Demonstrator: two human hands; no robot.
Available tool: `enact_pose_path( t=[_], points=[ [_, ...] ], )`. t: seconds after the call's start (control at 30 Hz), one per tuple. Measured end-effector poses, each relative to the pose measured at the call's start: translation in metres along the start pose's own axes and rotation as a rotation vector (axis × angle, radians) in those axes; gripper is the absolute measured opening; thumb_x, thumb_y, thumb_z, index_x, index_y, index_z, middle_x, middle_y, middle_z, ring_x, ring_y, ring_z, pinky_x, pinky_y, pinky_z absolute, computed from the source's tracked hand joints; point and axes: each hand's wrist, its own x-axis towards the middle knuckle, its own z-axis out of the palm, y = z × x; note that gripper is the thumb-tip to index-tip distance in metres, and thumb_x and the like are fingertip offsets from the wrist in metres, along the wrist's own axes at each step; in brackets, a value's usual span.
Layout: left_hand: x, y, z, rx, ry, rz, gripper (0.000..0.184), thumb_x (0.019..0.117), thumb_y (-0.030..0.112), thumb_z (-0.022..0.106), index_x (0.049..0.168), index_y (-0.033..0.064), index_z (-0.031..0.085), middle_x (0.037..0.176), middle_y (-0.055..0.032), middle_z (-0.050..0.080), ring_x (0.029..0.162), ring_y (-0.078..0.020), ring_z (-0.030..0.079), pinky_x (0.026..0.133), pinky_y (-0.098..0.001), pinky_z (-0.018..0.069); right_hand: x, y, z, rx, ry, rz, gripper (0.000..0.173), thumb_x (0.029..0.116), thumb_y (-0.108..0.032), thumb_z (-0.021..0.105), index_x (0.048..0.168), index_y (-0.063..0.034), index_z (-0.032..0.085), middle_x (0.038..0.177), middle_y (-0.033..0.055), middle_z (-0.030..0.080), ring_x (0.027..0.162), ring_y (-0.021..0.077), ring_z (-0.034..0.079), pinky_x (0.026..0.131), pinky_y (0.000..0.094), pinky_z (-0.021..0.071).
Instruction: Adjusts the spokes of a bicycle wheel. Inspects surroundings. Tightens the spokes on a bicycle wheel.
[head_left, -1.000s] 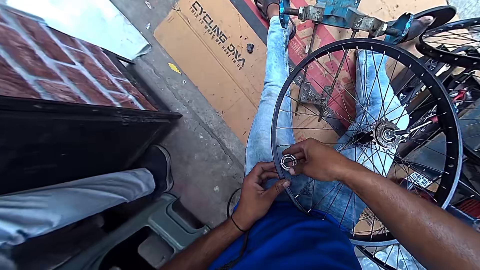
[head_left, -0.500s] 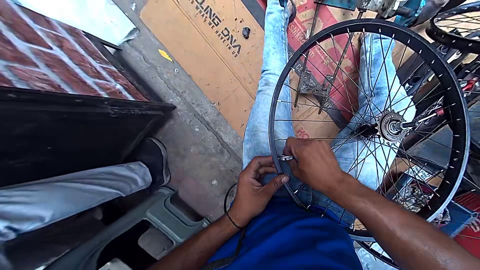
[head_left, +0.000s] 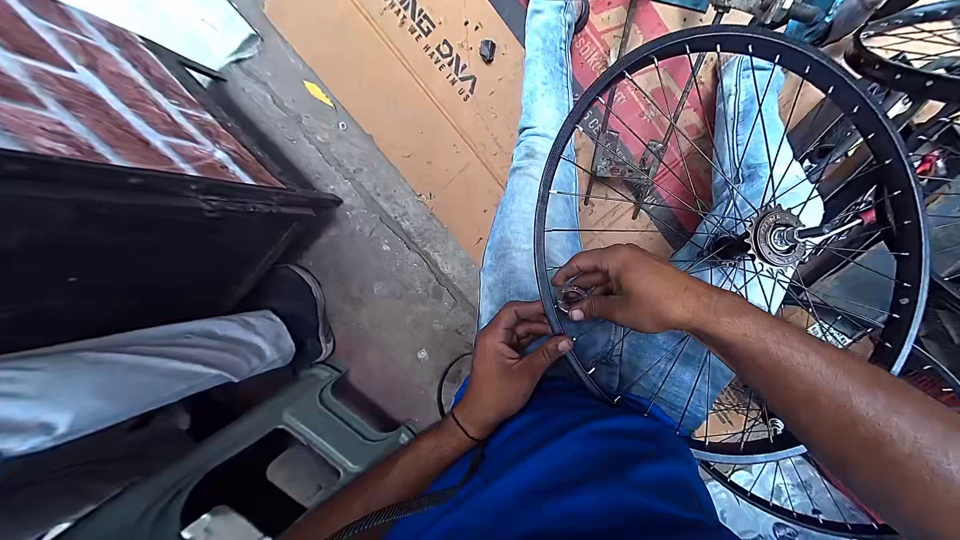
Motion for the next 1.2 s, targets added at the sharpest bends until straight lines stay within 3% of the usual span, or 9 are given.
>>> enact_pose_path(
  t=[0.1,0.2,0.43,0.57,0.7,0.83,0.93,1.1,1.2],
  points=[
    [0.001,-0.001,-0.005,0.005,-0.021,0.0,0.042,0.0871,-0.003,0.075,0.126,0.0051,0.06,0.106,-0.0103,0.072,0.091,-0.0211,0.072,0.08,-0.0328,0.0628,0.001,-0.002,0.013,-0.198,0.128,0.0,0.039,0.0907,-0.023,0.08,0.129,-0.0175,0.071,0.098,-0.0006,0.077,0.082,0.0111,0.073,0.078,0.0376,0.0623],
    [0.004,0.0,-0.005,0.009,-0.023,-0.01,0.044,0.0875,-0.004,0.074,0.128,0.005,0.059,0.108,-0.0106,0.072,0.092,-0.021,0.072,0.081,-0.0319,0.0626,0.002,0.001,0.035,-0.537,0.26,-0.019,0.032,0.093,-0.026,0.072,0.123,-0.0154,0.071,0.084,0.0065,0.072,0.074,0.0273,0.07,0.062,0.0506,0.0564],
    [0.006,0.002,-0.005,0.013,-0.012,-0.047,0.053,0.0851,-0.005,0.075,0.134,0.0068,0.056,0.108,-0.0107,0.071,0.092,-0.0222,0.072,0.08,-0.0333,0.0627,0.019,-0.019,0.031,-0.629,0.032,0.185,0.016,0.0864,-0.025,0.073,0.096,-0.0136,0.068,0.079,0.0075,0.066,0.077,0.0296,0.068,0.061,0.0514,0.0518],
    [0.004,0.002,-0.004,-0.012,-0.023,-0.03,0.051,0.0846,-0.002,0.077,0.131,0.0068,0.058,0.107,-0.0108,0.071,0.092,-0.0222,0.072,0.08,-0.0334,0.0631,0.007,-0.011,0.009,-0.217,-0.069,0.137,0.04,0.0974,-0.033,0.062,0.133,-0.016,0.067,0.096,0.0043,0.071,0.086,0.0207,0.067,0.076,0.0498,0.0546],
    [0.001,0.003,-0.001,-0.028,-0.017,-0.016,0.048,0.0846,-0.001,0.078,0.128,0.0063,0.058,0.107,-0.0119,0.072,0.092,-0.0226,0.073,0.081,-0.0338,0.063,-0.001,-0.015,-0.009,0.135,-0.224,0.167,0.041,0.1124,-0.025,0.041,0.144,-0.0037,0.056,0.106,0.0116,0.073,0.086,0.0148,0.071,0.078,0.0326,0.0588],
    [0.0,0.0,0.0,-0.065,-0.004,-0.026,0.048,0.0839,-0.002,0.078,0.127,0.0054,0.059,0.107,-0.0131,0.072,0.092,-0.0237,0.073,0.082,-0.035,0.063,0.001,-0.015,-0.015,0.197,-0.287,0.178,0.044,0.1087,-0.02,0.054,0.148,-0.0009,0.05,0.109,0.0125,0.072,0.089,0.0129,0.071,0.08,0.0287,0.0593],
    [-0.001,-0.001,-0.001,-0.085,-0.004,-0.039,0.047,0.084,-0.004,0.078,0.126,0.0053,0.059,0.107,-0.0132,0.072,0.092,-0.0233,0.073,0.082,-0.0346,0.063,0.006,-0.015,-0.008,0.115,-0.235,0.205,0.04,0.103,-0.018,0.065,0.14,-0.0032,0.06,0.106,0.0103,0.073,0.088,0.0122,0.07,0.081,0.0309,0.0589],
    [0.002,0.0,-0.003,-0.081,-0.009,-0.071,0.047,0.0838,-0.004,0.078,0.126,0.0063,0.059,0.106,-0.0124,0.072,0.091,-0.0222,0.073,0.08,-0.0332,0.0632,-0.001,-0.008,0.014,-0.241,0.054,0.14,0.032,0.0925,-0.03,0.077,0.123,-0.0195,0.072,0.092,-0.0042,0.074,0.079,0.0108,0.069,0.075,0.0395,0.0588],
    [0.004,0.0,-0.003,-0.066,-0.005,-0.082,0.047,0.0839,-0.004,0.077,0.126,0.0068,0.059,0.105,-0.0123,0.072,0.09,-0.0221,0.073,0.08,-0.0331,0.0633,-0.005,-0.005,0.03,-0.363,0.237,0.079,0.027,0.089,-0.03,0.079,0.111,-0.0179,0.07,0.083,-0.0021,0.072,0.073,0.0172,0.07,0.067,0.045,0.0576]
  ],
)
